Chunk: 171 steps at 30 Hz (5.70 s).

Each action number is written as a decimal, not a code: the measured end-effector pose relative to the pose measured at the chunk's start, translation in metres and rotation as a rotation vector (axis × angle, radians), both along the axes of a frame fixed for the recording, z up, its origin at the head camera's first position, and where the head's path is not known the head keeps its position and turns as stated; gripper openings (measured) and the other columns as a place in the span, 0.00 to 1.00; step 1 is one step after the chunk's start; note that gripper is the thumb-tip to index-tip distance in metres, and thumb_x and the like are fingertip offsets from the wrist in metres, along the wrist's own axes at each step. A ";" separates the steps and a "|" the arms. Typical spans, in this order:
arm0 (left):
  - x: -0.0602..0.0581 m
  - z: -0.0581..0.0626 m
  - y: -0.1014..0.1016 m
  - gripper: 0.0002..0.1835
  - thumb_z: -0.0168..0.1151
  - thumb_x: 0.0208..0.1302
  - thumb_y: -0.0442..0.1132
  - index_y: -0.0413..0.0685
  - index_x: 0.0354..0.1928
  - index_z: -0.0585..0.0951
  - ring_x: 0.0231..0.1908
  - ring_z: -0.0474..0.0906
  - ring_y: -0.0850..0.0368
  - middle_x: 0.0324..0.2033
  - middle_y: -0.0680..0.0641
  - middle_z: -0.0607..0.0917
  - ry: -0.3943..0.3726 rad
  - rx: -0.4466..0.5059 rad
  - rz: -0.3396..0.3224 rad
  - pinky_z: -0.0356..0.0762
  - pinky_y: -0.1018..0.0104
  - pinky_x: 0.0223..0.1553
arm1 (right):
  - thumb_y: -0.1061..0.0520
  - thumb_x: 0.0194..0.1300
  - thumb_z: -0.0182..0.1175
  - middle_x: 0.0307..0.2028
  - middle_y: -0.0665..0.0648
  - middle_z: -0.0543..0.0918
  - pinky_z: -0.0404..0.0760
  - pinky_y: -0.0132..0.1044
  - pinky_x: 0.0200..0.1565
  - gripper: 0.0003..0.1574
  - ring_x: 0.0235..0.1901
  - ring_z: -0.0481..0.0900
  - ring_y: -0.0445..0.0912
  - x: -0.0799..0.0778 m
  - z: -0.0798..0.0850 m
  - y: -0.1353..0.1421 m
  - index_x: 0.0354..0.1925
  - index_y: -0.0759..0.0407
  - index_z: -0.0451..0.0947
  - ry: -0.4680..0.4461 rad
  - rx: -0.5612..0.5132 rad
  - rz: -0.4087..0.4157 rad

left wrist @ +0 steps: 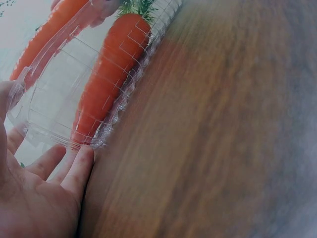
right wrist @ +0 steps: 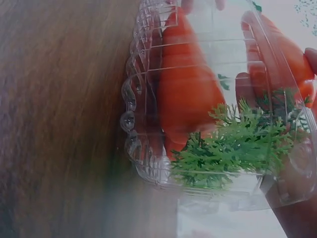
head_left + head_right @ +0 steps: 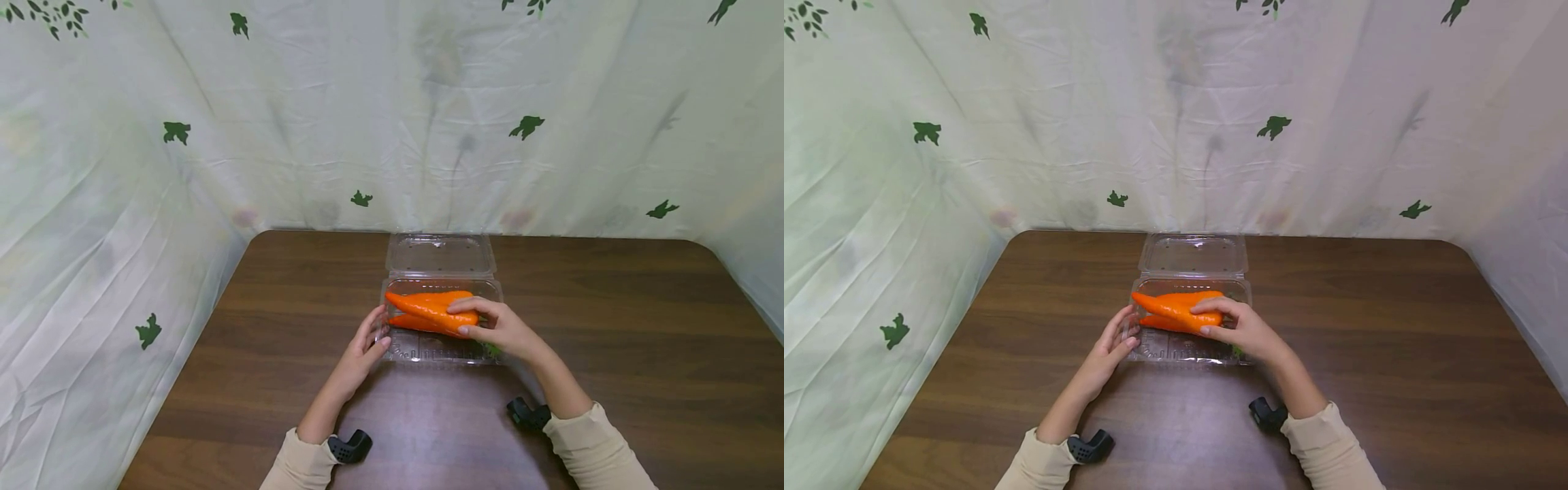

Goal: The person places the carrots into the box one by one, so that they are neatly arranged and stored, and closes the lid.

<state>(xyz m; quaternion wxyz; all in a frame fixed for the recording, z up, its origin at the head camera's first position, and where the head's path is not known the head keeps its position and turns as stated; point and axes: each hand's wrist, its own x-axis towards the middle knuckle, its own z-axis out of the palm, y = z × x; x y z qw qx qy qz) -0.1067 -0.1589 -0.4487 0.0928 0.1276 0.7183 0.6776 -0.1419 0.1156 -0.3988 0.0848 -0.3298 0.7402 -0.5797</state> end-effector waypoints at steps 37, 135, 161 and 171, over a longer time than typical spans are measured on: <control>-0.004 -0.008 -0.002 0.31 0.48 0.66 0.31 0.44 0.68 0.50 0.61 0.56 0.39 0.64 0.34 0.54 -0.034 0.029 -0.011 0.59 0.50 0.57 | 0.62 0.51 0.66 0.44 0.57 0.73 0.72 0.41 0.43 0.20 0.43 0.68 0.50 0.003 -0.009 0.006 0.44 0.62 0.75 0.053 0.256 -0.017; -0.154 0.022 0.007 0.21 0.50 0.65 0.34 0.30 0.57 0.67 0.45 0.73 0.44 0.49 0.33 0.74 -0.236 -0.252 0.137 0.72 0.57 0.47 | 0.62 0.66 0.50 0.43 0.62 0.76 0.77 0.28 0.37 0.25 0.30 0.78 0.37 -0.111 -0.039 0.038 0.58 0.75 0.62 -0.643 -0.138 -0.522; -0.150 0.047 0.001 0.17 0.50 0.64 0.29 0.34 0.54 0.69 0.46 0.72 0.47 0.50 0.36 0.75 -0.088 -0.146 0.130 0.71 0.57 0.45 | 0.67 0.63 0.53 0.39 0.57 0.75 0.76 0.31 0.42 0.22 0.37 0.77 0.42 -0.104 -0.017 0.032 0.53 0.76 0.63 -0.384 -0.287 -0.521; -0.143 0.056 -0.005 0.18 0.51 0.63 0.27 0.32 0.55 0.68 0.49 0.71 0.43 0.50 0.34 0.73 -0.013 -0.148 0.062 0.68 0.49 0.50 | 0.65 0.63 0.53 0.48 0.70 0.72 0.73 0.38 0.49 0.23 0.43 0.75 0.44 -0.093 -0.010 0.039 0.55 0.75 0.64 -0.233 -0.196 -0.441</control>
